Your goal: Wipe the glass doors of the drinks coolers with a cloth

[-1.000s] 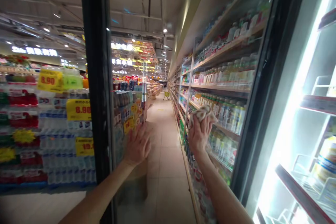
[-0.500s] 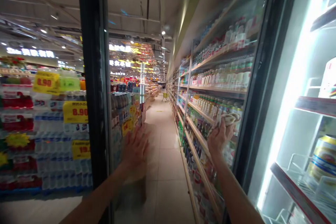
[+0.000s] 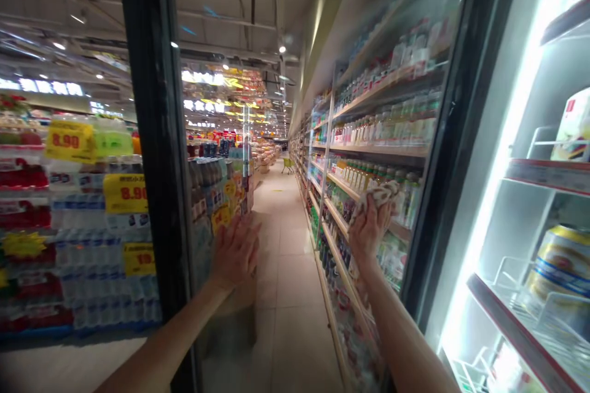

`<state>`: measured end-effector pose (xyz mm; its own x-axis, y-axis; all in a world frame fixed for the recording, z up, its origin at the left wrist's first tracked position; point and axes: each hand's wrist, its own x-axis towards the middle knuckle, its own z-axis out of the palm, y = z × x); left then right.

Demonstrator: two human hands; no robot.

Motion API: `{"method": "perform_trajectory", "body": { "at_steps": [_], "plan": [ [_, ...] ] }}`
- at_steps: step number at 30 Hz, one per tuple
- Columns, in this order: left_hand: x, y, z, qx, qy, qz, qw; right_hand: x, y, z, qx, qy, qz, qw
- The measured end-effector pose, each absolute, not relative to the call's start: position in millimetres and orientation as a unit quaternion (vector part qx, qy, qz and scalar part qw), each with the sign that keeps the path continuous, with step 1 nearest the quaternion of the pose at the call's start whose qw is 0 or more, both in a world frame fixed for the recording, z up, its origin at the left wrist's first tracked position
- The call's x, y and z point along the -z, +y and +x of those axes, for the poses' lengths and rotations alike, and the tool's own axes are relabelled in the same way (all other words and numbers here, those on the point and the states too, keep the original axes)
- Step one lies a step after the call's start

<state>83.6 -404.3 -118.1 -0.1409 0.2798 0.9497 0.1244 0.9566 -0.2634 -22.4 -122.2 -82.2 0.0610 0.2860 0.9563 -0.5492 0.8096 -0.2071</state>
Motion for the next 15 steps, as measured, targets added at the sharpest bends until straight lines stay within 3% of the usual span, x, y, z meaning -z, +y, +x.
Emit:
{"method": "perform_trajectory", "body": {
  "at_steps": [2, 8, 12, 15],
  "plan": [
    [118, -404, 84, -0.059, -0.753, -0.137, 0.640, 86, -135, -15, -0.275, -0.622, 0.133, 0.721],
    [117, -411, 81, -0.060, -0.754, -0.141, 0.639, 105, -206, 19, -0.098, -0.652, 0.405, 0.633],
    [117, -408, 83, -0.029, -0.760, -0.138, 0.634, 79, -202, 4, -0.196, -0.620, 0.294, 0.701],
    [105, -386, 89, 0.029, -0.745, -0.145, 0.651, 62, -197, -6, -0.226, -0.599, 0.290, 0.711]
  ]
}}
